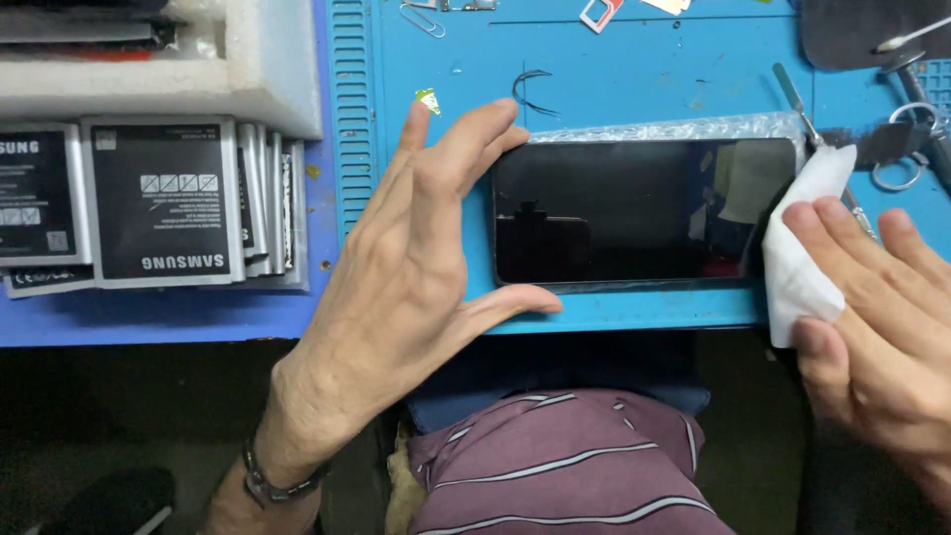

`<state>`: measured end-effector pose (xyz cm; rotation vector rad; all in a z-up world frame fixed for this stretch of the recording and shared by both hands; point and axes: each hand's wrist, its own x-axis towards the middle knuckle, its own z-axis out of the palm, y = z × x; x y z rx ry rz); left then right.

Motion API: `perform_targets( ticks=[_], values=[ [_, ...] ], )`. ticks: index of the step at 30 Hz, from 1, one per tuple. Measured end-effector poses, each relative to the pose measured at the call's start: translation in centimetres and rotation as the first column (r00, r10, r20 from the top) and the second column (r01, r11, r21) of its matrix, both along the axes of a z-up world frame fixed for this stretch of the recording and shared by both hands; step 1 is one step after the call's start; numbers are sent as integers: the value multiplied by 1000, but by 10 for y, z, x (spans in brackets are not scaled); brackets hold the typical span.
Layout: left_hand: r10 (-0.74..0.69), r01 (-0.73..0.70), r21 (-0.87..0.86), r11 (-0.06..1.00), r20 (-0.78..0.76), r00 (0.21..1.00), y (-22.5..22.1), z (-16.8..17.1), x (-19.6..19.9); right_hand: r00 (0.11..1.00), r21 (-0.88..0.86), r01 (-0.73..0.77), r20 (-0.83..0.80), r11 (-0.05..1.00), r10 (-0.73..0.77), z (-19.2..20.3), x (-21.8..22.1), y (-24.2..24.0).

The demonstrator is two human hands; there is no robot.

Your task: Cleaning and polishing a smartphone screen using a cloth and liquid solution on a repair bench.

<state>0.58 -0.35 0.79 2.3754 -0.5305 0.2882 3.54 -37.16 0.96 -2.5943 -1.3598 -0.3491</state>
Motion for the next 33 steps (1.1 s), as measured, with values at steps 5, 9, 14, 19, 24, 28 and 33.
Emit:
perform_targets(
  ticks=[5,9,14,19,24,28,33],
  values=[
    [-9,9,5,1000,-3,1000,-16,3,10,998,-52,24,52,998,-21,5,3,6],
    [1,-1,7,1000,-27,1000,-14,-2,8,998,2,-2,65,1000,2,8,1,47],
    [-71,70,-16,997,-58,996,-10,7,7,977,60,-208,67,976,204,17,3,105],
    [-64,63,-12,998,-22,998,-3,-3,6,998,9,57,-8,998,-56,11,6,20],
    [-105,104,-9,994,-64,992,-3,1,7,998,43,-66,29,997,64,15,4,89],
    [-87,83,-61,995,-75,993,-5,1,3,955,109,-294,-14,950,297,20,11,127],
    [-71,71,-6,997,-39,997,2,-6,4,998,-60,-4,60,998,8,14,14,57]
  ],
)
